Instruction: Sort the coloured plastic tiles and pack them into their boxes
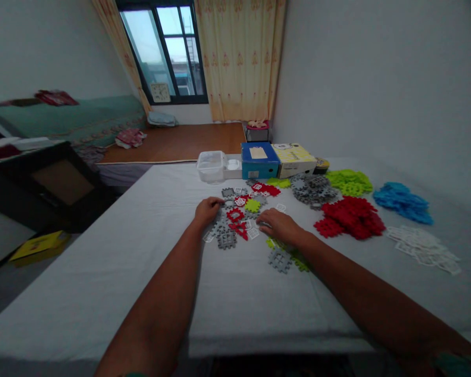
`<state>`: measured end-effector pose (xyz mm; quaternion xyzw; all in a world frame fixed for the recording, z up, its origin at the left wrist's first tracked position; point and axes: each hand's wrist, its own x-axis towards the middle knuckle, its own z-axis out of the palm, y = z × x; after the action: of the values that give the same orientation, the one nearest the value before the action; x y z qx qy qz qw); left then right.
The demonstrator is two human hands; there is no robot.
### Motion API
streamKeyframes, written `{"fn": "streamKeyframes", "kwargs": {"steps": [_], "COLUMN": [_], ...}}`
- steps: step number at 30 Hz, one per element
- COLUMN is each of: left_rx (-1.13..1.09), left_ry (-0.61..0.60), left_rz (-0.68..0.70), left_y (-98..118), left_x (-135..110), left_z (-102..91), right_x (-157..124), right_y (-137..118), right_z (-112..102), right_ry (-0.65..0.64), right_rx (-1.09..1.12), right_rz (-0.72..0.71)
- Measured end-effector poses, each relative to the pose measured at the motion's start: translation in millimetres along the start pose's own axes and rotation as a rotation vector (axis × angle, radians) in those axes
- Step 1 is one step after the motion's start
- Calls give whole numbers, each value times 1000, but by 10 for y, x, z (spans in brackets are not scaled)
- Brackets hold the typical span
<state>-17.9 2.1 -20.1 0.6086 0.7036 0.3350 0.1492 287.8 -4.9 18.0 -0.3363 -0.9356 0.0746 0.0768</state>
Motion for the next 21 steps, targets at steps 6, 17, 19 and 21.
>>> {"fn": "streamKeyframes", "kwargs": {"steps": [6, 17, 19, 21], "left_rx": [43, 19, 23, 37], "left_ry": [-9, -4, -5, -11], "left_rz": [41, 57, 62, 64], "left_y": [11, -15, -15, -10], "left_x": [-6, 12, 19, 24], "left_z": [-18, -1, -5, -13], "right_x": [9, -104, -266, -510], "right_y": [-65, 264, 340, 425], "right_z": [-76, -305, -474, -589], "right_ry": [-64, 333, 467, 561], "right_rx": [-180, 182, 259, 290], "right_rz": [41, 153, 139, 173]}}
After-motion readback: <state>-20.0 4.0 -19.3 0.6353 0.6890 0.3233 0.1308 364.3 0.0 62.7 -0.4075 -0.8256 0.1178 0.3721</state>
